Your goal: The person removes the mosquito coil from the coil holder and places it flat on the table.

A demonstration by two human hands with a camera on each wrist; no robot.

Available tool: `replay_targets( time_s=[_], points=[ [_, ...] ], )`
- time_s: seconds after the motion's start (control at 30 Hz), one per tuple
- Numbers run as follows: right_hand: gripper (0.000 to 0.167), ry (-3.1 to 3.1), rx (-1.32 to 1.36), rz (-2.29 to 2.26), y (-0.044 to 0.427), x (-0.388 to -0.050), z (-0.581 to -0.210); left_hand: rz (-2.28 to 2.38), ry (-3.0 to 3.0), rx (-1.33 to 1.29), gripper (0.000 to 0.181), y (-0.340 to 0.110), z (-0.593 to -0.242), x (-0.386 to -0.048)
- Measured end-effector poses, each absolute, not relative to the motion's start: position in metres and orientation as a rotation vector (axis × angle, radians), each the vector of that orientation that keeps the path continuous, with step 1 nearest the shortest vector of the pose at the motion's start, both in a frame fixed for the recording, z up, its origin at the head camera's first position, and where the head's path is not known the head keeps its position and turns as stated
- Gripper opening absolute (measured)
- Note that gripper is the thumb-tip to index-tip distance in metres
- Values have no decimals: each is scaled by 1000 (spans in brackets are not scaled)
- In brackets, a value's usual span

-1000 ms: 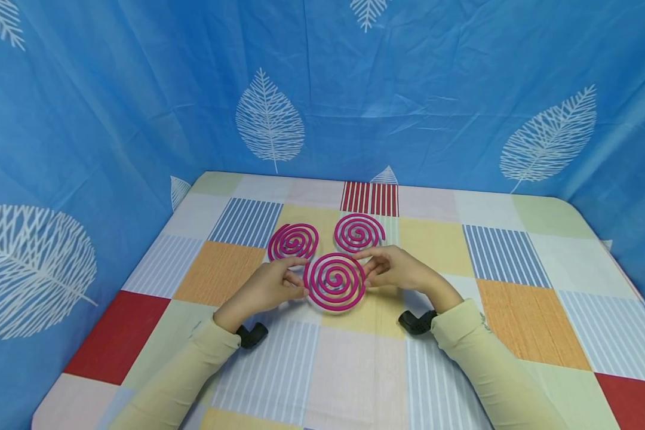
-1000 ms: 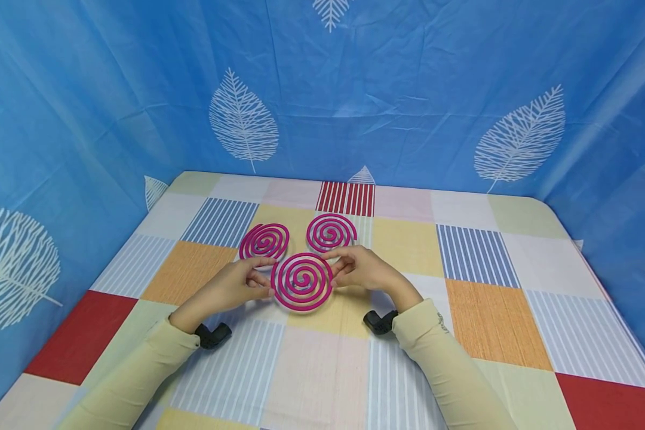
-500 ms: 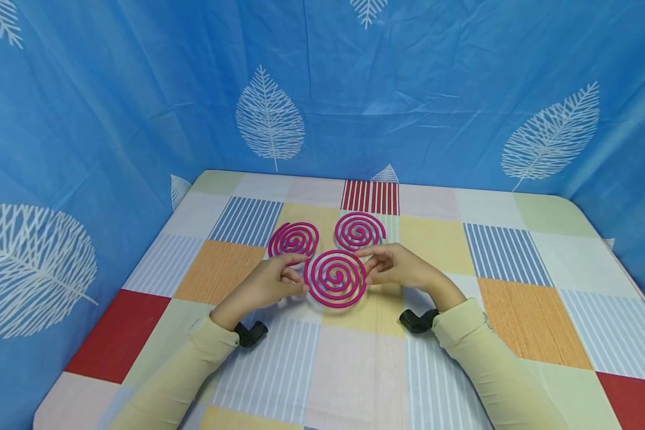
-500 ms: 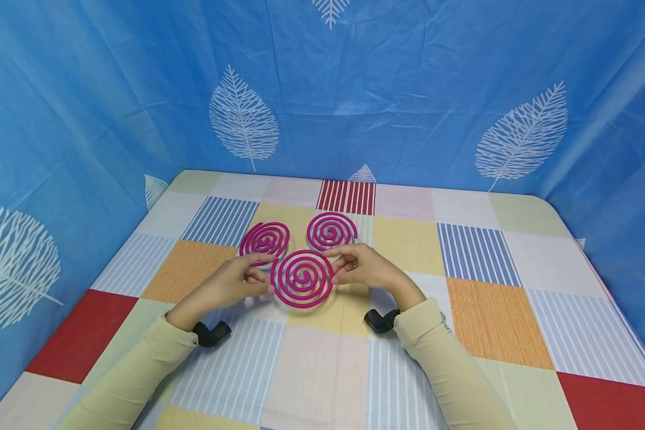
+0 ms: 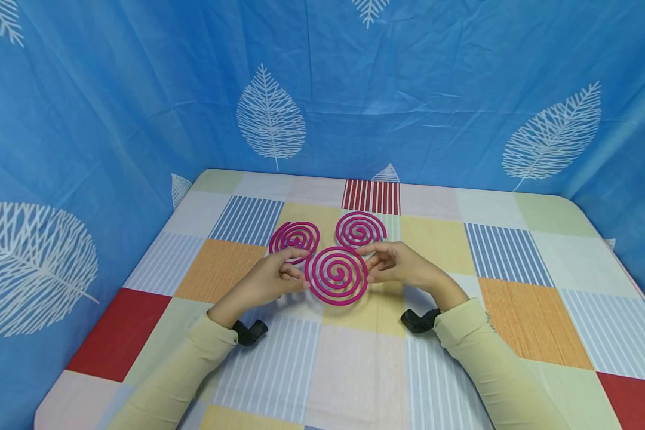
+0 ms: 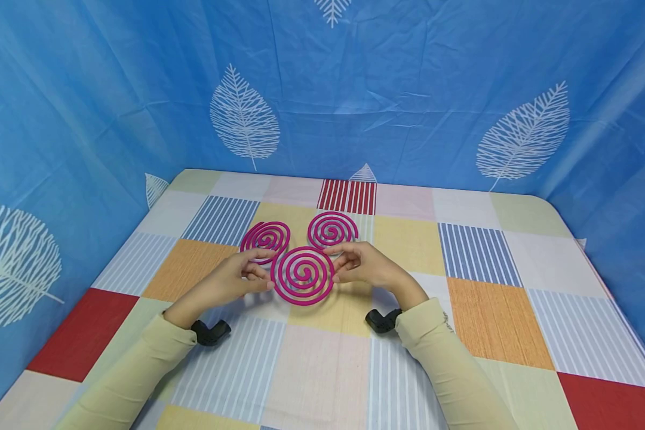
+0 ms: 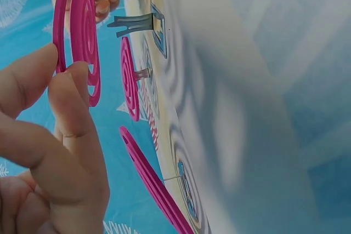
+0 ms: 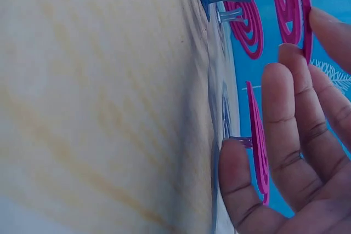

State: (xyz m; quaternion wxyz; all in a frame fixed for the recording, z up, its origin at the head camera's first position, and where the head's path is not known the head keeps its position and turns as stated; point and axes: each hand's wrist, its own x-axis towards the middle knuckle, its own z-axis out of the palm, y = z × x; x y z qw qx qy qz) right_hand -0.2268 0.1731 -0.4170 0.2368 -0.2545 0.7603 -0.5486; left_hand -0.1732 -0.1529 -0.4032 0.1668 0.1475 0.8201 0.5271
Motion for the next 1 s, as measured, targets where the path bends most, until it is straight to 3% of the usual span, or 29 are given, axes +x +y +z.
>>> replay_targets(
  time_s=[1.0],
  points=[
    [65, 1934, -629, -1818, 190, -226, -415, 1709, 2157, 491, 69, -144, -396, -186]
  ],
)
